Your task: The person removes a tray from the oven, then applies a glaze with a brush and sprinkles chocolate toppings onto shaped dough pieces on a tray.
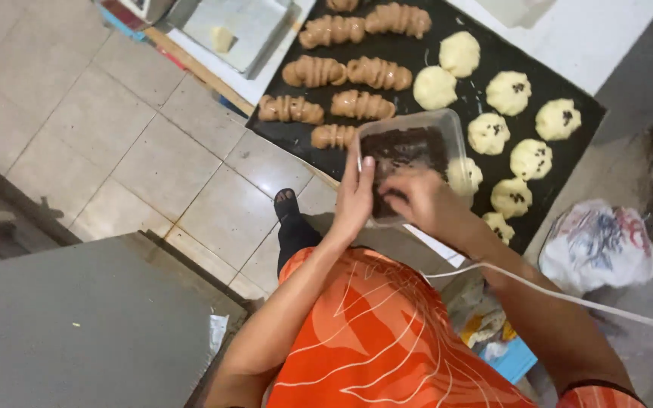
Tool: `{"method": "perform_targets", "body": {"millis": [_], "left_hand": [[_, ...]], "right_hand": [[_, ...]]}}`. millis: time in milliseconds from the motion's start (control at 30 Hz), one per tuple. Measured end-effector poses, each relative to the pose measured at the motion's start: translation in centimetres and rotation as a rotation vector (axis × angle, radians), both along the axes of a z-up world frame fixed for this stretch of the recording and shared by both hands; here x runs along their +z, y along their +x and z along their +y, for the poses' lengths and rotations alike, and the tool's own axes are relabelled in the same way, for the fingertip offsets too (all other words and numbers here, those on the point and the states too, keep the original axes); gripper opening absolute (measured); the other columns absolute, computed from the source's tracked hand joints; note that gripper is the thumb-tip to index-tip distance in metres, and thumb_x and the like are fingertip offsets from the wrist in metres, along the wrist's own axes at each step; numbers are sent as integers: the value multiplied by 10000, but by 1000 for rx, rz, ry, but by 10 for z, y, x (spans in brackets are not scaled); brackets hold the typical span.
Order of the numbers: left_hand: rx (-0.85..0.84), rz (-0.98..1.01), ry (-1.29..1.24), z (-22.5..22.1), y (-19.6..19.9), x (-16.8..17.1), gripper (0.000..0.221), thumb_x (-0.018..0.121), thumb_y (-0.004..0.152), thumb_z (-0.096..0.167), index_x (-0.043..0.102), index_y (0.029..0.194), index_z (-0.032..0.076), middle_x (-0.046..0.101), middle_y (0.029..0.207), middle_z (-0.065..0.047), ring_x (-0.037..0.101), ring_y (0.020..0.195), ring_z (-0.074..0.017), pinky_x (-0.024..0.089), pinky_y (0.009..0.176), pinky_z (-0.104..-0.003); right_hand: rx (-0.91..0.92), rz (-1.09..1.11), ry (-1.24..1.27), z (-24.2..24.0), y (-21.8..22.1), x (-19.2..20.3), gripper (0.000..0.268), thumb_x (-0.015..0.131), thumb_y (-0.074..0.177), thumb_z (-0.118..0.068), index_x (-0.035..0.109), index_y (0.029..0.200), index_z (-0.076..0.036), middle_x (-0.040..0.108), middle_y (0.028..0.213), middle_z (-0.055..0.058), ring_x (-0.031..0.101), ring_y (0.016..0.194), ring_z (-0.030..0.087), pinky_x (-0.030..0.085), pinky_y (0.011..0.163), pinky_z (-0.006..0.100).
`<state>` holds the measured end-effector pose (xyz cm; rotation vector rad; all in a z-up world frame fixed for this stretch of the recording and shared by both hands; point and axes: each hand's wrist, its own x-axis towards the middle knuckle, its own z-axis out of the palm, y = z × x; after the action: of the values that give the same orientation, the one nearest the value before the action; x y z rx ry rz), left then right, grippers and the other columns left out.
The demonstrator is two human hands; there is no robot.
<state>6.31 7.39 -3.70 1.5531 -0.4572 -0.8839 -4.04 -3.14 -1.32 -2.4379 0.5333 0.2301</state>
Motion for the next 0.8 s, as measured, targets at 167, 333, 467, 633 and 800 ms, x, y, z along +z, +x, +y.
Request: {"method": "perform_targets", "body": {"millis": [167, 333, 467, 633, 800], "left_hand": [[190, -1, -128, 26, 30, 59, 601, 347, 1020, 367, 201, 1495, 28, 171, 1519, -334, 150, 1405, -482, 100, 1163, -547], [457, 0, 125, 78, 63, 64, 690, 335, 990, 485, 187, 1500, 46, 145, 1557, -234, 113, 1441, -379, 74, 1176, -476], [666, -52, 118, 125, 80, 7, 671, 352, 1008, 480, 203, 1508, 58, 157, 1563, -224, 125, 1444, -363, 73, 1182, -460], [816, -90, 37, 153, 81, -17, 535, 299, 1067, 340, 157, 1530, 114, 111, 1584, -204, 53, 1454, -389, 35, 1183, -529], [794, -65, 59, 152, 74, -26, 524, 266, 1073, 353, 136, 1536, 145, 97, 1586, -204, 41, 1450, -409, 17, 1165, -563]], "right_hand": [[-2, -192, 191, -23, 55, 17, 186, 750, 790, -144, 742, 976, -155, 689, 754, 124, 692, 632, 231, 510, 588, 292], [-75, -279, 556, -44, 104, 44, 192, 695, 845, 9, 699, 1030, -42, 696, 740, 89, 672, 687, 95, 537, 617, 207], [61, -225, 169, -48, 131, -45, 193, 794, 766, -114, 752, 948, -161, 715, 807, 86, 685, 800, 260, 495, 736, 321], [49, 212, -221, -43, 152, -110, 196, 748, 818, -311, 734, 1003, -378, 690, 963, -11, 684, 924, 310, 537, 815, 431], [180, -88, -58, -58, 122, -73, 161, 748, 808, -95, 748, 965, -129, 722, 895, 106, 678, 906, 325, 519, 800, 371]]}}
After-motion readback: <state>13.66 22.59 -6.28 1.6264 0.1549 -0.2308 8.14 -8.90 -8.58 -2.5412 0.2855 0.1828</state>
